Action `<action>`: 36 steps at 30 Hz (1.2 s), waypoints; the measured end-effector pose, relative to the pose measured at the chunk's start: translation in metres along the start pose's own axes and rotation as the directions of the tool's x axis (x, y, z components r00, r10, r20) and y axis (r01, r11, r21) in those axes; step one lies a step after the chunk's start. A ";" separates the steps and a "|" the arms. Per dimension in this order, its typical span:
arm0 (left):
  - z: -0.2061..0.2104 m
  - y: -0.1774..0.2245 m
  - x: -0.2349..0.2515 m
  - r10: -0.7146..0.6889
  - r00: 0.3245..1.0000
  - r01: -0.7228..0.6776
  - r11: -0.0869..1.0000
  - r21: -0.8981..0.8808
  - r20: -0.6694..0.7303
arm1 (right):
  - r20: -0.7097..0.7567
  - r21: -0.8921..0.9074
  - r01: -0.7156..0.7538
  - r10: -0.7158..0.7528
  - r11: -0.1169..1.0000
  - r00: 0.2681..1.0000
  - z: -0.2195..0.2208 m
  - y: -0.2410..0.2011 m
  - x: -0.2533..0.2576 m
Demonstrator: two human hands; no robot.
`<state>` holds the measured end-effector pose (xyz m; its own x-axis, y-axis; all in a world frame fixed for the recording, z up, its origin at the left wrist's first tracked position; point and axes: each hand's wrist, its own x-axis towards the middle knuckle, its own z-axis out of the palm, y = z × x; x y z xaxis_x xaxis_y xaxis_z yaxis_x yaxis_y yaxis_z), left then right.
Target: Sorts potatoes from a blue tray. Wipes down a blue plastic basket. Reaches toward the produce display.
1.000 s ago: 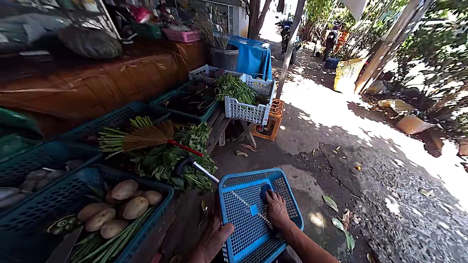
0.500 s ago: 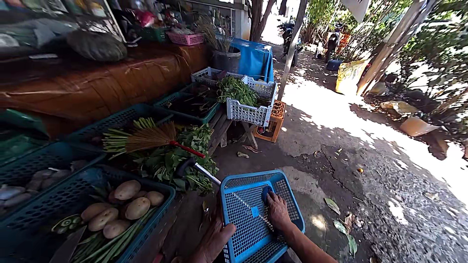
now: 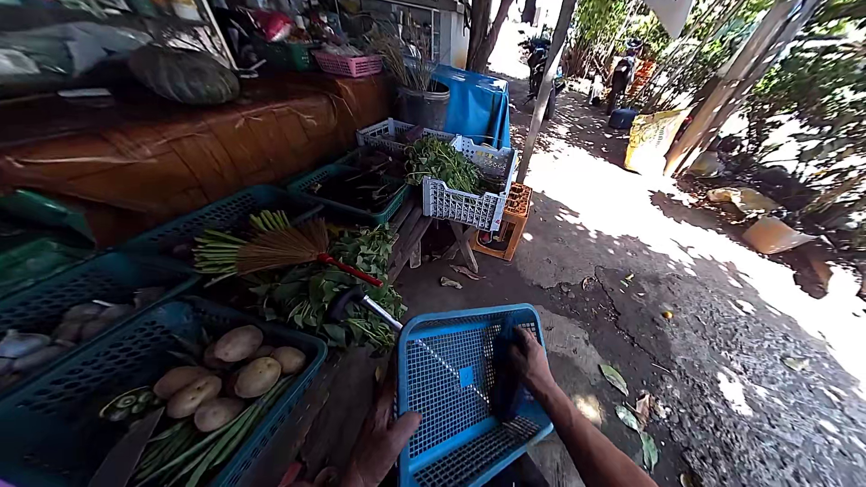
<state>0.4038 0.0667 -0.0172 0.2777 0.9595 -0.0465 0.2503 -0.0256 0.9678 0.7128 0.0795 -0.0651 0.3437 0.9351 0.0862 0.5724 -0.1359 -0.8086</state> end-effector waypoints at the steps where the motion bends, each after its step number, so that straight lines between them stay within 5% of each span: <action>1: -0.002 0.001 0.001 0.020 1.000 -0.020 1.000 -0.014 -0.009 | -0.015 -0.003 0.044 -0.044 0.999 0.999 -0.002 -0.003 0.002; 3: -0.006 0.005 0.001 0.040 0.999 -0.040 0.999 -0.016 -0.001 | 0.082 -0.136 0.134 -0.123 0.982 0.989 0.002 -0.001 0.002; 6: -0.003 0.005 0.001 0.086 0.996 -0.085 0.996 -0.034 0.025 | 0.368 -0.418 0.172 -0.007 0.892 0.930 0.019 0.006 -0.016; 9: 0.000 0.004 0.002 0.102 0.995 -0.101 0.994 -0.030 0.015 | 0.354 -0.545 0.080 0.143 0.835 0.924 0.031 0.008 -0.029; 17: 0.001 0.004 0.006 0.012 0.999 -0.012 1.000 -0.009 0.053 | 0.352 -0.461 -0.112 0.298 0.880 0.887 0.032 -0.003 -0.033; 19: 0.002 0.003 0.009 0.011 0.997 -0.015 0.999 0.050 0.077 | 0.406 -0.399 -0.035 0.210 0.916 0.889 0.040 -0.029 -0.041; 22: 0.005 0.002 0.010 0.024 0.997 -0.032 0.993 0.116 0.068 | 0.501 -0.154 0.214 -0.110 0.965 0.858 0.051 -0.075 -0.054; 25: 0.007 0.003 0.009 0.104 0.994 -0.106 0.982 0.155 0.025 | 0.510 0.180 0.436 -0.463 0.882 0.725 0.059 -0.103 -0.064; 27: 0.005 0.003 0.008 0.146 0.989 -0.146 0.979 0.141 0.010 | 0.546 0.213 0.520 -0.543 0.827 0.639 0.057 -0.102 -0.067; 32: 0.007 -0.008 0.010 0.189 0.980 -0.195 0.974 0.119 0.061 | 0.856 -0.050 0.623 -0.288 0.781 0.430 0.035 -0.068 -0.067; 34: 0.011 -0.005 0.008 0.212 0.972 -0.223 0.968 0.118 0.099 | 0.899 -0.156 0.605 -0.141 0.781 0.414 0.024 -0.053 -0.050; 36: 0.010 -0.001 0.008 0.243 0.962 -0.259 0.957 0.133 0.125 | 0.877 -0.408 0.524 0.161 0.747 0.453 0.011 -0.048 -0.031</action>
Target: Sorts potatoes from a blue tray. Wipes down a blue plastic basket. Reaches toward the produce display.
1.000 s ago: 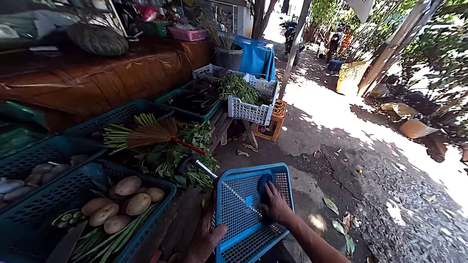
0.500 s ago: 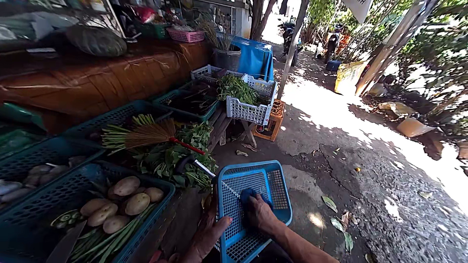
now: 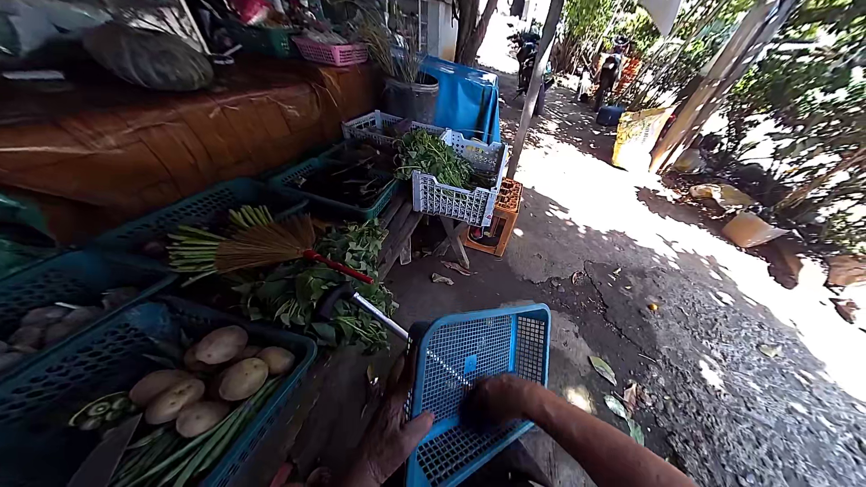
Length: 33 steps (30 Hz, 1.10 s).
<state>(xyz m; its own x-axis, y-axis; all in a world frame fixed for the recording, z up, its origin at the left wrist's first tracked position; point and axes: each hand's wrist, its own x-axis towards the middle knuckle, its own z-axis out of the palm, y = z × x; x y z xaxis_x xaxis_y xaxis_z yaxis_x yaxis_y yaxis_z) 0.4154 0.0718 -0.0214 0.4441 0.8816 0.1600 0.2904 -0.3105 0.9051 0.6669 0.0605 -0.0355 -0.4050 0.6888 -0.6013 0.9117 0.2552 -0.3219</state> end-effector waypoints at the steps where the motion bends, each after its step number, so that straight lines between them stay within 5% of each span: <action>1: -0.001 0.000 0.000 0.013 1.000 -0.013 1.000 0.015 0.002 | 0.034 -0.032 -0.145 0.146 0.989 0.989 -0.004 0.009 -0.001; 4: -0.006 -0.003 -0.001 0.027 1.000 -0.026 0.998 0.055 -0.011 | -0.038 -0.046 -0.395 0.394 0.917 0.918 -0.004 0.037 0.003; 9: 0.002 -0.001 0.002 -0.009 1.000 0.009 1.000 -0.001 -0.020 | 0.086 0.033 -0.361 0.357 0.932 0.930 0.010 -0.003 0.003; 13: 0.010 0.009 0.011 -0.062 0.998 0.062 0.998 0.029 -0.017 | -0.073 0.169 0.031 -0.019 0.985 0.997 0.001 -0.030 0.002; 16: 0.013 0.006 0.008 -0.053 0.998 0.054 0.997 0.047 -0.014 | -0.364 0.344 0.419 -0.292 0.840 0.885 0.002 -0.054 0.004; 19: 0.012 0.005 0.008 -0.031 0.999 0.033 0.998 0.046 -0.039 | -0.501 0.377 0.579 -0.367 0.722 0.784 0.007 -0.060 0.012; 23: 0.007 0.004 0.003 -0.068 0.997 0.069 0.997 0.036 -0.030 | -0.332 0.317 0.474 -0.372 0.821 0.867 0.021 -0.042 0.010; 27: 0.001 0.001 -0.002 -0.069 0.997 0.068 0.997 0.041 0.018 | -0.126 0.156 0.084 -0.065 0.984 0.990 0.023 0.006 0.005; 30: -0.002 -0.004 0.000 -0.108 0.993 0.107 0.994 0.022 0.052 | -0.030 -0.001 -0.234 0.234 0.972 0.972 0.032 0.049 0.003; 33: -0.001 -0.004 0.001 -0.181 0.981 0.184 0.982 -0.037 0.065 | -0.017 0.081 -0.312 0.315 0.946 0.949 0.014 0.061 -0.007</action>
<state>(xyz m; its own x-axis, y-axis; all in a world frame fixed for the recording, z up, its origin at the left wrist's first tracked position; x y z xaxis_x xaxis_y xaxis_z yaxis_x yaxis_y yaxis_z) 0.4137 0.0747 -0.0241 0.4382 0.8983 -0.0325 0.3354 -0.1299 0.9331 0.7243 0.0618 -0.0610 -0.0963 0.7454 -0.6597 0.9839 -0.0288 -0.1762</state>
